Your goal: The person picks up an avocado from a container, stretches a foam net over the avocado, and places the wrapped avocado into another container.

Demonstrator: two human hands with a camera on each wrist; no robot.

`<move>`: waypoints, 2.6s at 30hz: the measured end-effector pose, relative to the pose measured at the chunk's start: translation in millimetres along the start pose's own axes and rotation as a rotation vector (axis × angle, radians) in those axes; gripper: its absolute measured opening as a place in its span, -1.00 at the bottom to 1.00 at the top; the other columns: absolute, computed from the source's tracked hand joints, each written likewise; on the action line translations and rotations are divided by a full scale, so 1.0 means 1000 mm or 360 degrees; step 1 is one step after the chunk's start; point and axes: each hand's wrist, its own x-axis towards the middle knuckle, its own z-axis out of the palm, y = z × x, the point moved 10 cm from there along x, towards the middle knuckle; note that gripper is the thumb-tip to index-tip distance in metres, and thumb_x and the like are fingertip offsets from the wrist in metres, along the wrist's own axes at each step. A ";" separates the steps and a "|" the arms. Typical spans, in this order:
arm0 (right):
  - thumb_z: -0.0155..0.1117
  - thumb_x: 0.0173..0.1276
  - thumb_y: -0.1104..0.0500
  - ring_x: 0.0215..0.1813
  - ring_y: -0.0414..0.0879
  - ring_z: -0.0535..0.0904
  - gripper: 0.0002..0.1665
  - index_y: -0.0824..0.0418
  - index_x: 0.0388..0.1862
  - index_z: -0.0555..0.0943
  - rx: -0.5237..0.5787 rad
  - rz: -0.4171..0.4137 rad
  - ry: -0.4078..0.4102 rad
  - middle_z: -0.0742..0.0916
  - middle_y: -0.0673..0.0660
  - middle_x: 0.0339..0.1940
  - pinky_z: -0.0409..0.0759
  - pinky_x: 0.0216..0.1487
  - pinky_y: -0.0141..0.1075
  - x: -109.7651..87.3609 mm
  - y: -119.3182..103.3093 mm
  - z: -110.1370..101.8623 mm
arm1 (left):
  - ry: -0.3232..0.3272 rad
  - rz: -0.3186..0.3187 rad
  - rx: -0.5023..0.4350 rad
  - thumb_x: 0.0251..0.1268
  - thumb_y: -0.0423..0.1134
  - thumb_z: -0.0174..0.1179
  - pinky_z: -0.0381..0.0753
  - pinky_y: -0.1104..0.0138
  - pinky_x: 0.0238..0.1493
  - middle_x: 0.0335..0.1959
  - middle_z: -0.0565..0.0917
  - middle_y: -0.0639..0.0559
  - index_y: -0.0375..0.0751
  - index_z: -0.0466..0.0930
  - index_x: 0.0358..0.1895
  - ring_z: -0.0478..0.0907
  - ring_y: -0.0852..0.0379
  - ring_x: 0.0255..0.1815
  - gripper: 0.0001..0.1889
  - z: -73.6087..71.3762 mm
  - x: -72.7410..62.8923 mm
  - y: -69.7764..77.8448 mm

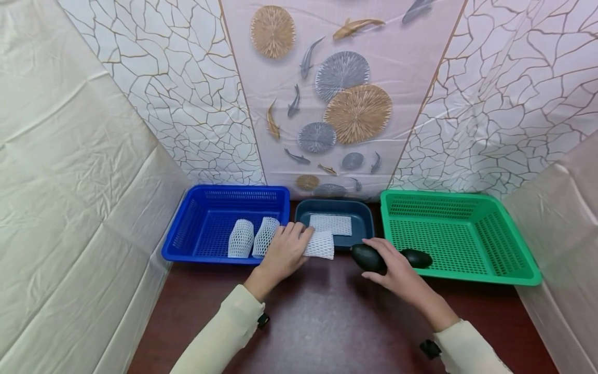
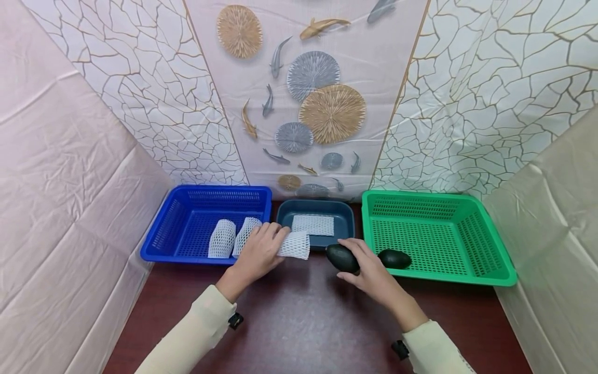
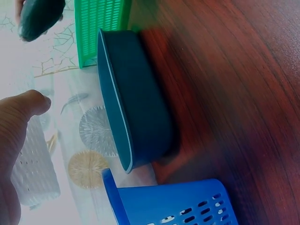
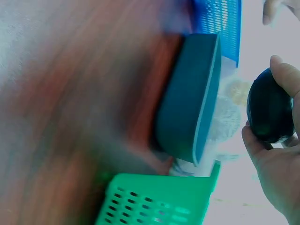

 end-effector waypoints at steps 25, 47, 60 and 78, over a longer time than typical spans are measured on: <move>0.65 0.15 0.03 0.26 0.17 0.56 -0.02 0.10 0.52 0.41 -0.0047 -0.0161 -0.0067 0.50 0.23 0.37 0.67 0.04 0.04 0.033 -0.043 -0.031 | 0.0026 0.0090 -0.0010 0.18 0.01 0.47 0.56 0.19 -0.14 0.01 0.63 -0.08 -0.14 0.50 0.27 0.53 -0.03 -0.03 -0.37 -0.009 0.019 0.021; 0.63 0.17 -0.01 0.24 0.05 0.58 -0.12 0.08 0.44 0.48 0.0192 -0.0016 -0.0004 0.58 0.16 0.34 0.69 0.10 0.00 0.033 -0.039 -0.028 | 0.0202 0.0100 -0.0222 0.23 -0.06 0.45 0.64 0.20 -0.12 -0.02 0.66 -0.06 -0.10 0.54 0.19 0.60 0.00 0.00 -0.50 -0.020 0.022 0.036; 0.50 0.34 0.09 0.20 0.06 0.67 -0.31 0.00 0.43 0.50 0.0638 0.0039 -0.0089 0.56 0.12 0.36 0.71 0.12 -0.05 0.028 -0.024 -0.021 | 0.0164 0.0101 -0.0299 0.12 -0.09 0.55 0.64 0.20 -0.08 0.02 0.66 -0.05 -0.11 0.53 0.22 0.60 0.01 0.03 -0.40 -0.017 0.020 0.038; 0.56 0.23 0.27 0.24 0.12 0.63 -0.27 0.21 0.37 0.51 0.0725 0.0105 0.0084 0.64 0.22 0.25 0.71 0.11 -0.19 0.031 -0.030 -0.011 | 0.0149 0.0142 -0.0324 0.13 0.00 0.55 0.63 0.20 -0.05 0.18 0.63 -0.09 -0.19 0.43 0.37 0.61 0.01 0.11 -0.22 -0.014 0.022 0.049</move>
